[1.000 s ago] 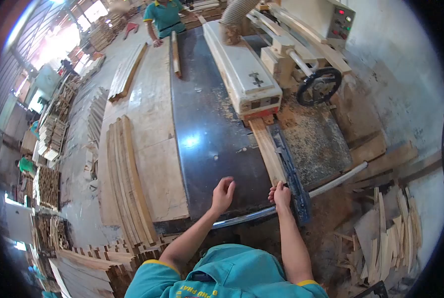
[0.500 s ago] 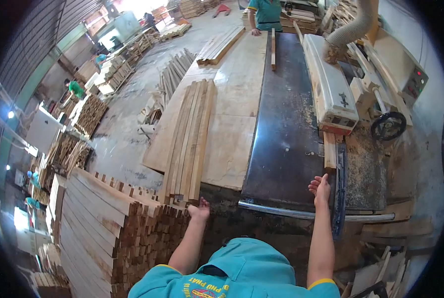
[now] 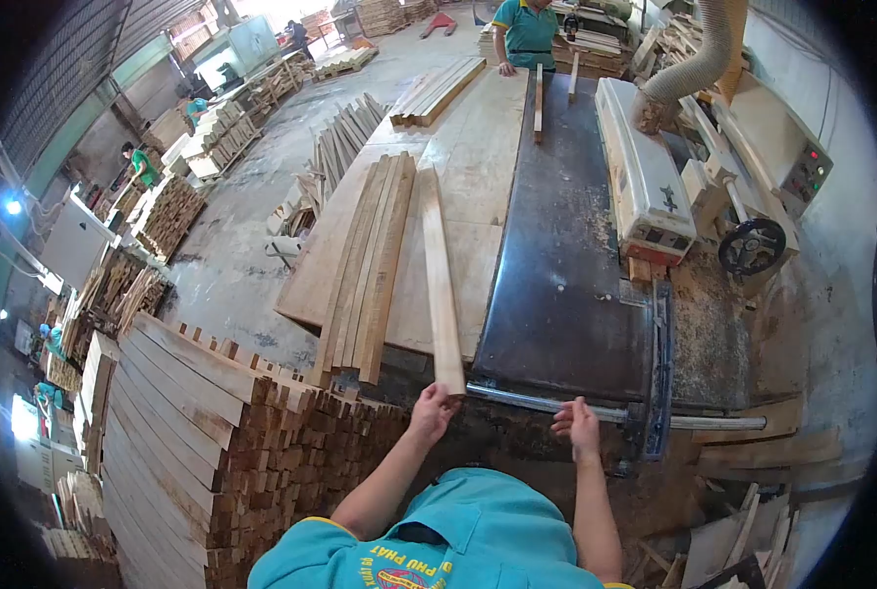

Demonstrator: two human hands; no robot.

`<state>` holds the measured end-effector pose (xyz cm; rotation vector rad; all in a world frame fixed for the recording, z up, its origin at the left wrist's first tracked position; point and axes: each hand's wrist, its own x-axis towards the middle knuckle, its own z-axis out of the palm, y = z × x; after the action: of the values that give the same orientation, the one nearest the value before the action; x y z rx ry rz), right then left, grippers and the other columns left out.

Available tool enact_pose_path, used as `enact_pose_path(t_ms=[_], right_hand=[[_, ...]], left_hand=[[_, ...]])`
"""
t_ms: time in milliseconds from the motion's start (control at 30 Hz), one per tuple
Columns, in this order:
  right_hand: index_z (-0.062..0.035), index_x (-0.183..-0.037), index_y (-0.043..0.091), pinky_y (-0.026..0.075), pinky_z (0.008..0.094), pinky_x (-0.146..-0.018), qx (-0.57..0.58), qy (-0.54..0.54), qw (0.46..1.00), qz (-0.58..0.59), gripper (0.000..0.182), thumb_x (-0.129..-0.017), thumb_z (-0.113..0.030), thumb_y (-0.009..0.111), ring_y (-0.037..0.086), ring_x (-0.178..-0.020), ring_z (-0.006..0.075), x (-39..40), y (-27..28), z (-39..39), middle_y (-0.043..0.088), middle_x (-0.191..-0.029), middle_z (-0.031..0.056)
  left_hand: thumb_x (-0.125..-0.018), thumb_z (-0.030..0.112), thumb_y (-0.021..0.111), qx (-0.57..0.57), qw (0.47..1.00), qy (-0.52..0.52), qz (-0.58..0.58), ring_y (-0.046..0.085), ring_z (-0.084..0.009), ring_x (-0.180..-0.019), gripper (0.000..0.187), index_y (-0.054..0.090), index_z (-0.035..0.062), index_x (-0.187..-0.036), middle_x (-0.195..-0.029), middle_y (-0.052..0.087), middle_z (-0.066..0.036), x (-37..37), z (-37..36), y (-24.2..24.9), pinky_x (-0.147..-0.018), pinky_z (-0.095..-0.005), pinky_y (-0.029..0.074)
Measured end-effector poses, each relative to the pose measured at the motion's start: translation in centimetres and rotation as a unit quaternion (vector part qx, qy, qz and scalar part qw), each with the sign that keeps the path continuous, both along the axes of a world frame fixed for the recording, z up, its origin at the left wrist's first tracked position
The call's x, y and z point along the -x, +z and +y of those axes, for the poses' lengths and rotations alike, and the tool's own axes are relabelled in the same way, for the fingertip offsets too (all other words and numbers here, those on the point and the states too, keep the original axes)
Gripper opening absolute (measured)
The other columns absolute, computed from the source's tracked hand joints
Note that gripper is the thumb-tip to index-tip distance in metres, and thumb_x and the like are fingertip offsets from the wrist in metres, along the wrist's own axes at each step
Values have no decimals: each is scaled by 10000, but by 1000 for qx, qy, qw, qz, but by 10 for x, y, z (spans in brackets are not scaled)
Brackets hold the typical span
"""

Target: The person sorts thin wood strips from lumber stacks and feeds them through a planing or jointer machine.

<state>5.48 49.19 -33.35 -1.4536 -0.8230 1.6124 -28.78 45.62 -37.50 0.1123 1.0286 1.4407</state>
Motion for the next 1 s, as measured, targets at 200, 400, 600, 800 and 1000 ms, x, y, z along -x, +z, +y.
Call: enact_pose_path(t_ms=[200,400,600,800,1000], right_hand=[[7,-1155,610,558,300,-642,-68,155,985,-30,290,-1058,-263,570,698,-789,164,46,14,-25,721,-981,108],[-3,-1200,562,556,347,-812,-107,107,987,-53,281,-999,-177,652,682,-987,204,27,-19,-55,694,-1102,124],[-3,-1167,609,514,346,-920,-91,-42,995,-27,257,-970,-150,686,655,-1024,189,-53,-33,-121,694,-1076,104],[-13,-1208,645,506,305,-881,-37,-172,979,-101,258,-981,-134,672,640,-990,147,-126,-45,-243,687,-1079,59],[4,-1237,633,540,296,-827,55,-297,952,-46,270,-1001,-126,638,659,-967,147,-133,-61,-348,693,-1098,73]], left_hand=[[-993,197,686,-20,977,-194,80,676,-200,-1005,372,513,12,-1265,-1148,661,-107,-71,-20,39,-891,-346,570],[-1034,284,626,0,926,-371,73,615,-149,-1033,390,526,43,-1324,-1135,619,-63,-95,-34,32,-888,-307,537],[-1025,349,626,-1,899,-364,244,599,-138,-891,611,384,29,-1486,-1053,611,-75,-103,28,10,-776,-297,539],[-990,301,669,-148,807,-404,405,661,-266,-1017,1098,-200,-196,-1440,-1210,609,-251,-164,49,-10,-868,-348,553],[-1008,253,616,-192,708,-524,433,643,-358,-1163,1007,-167,-176,-1477,-1274,587,-322,-234,16,21,-987,-403,523]])
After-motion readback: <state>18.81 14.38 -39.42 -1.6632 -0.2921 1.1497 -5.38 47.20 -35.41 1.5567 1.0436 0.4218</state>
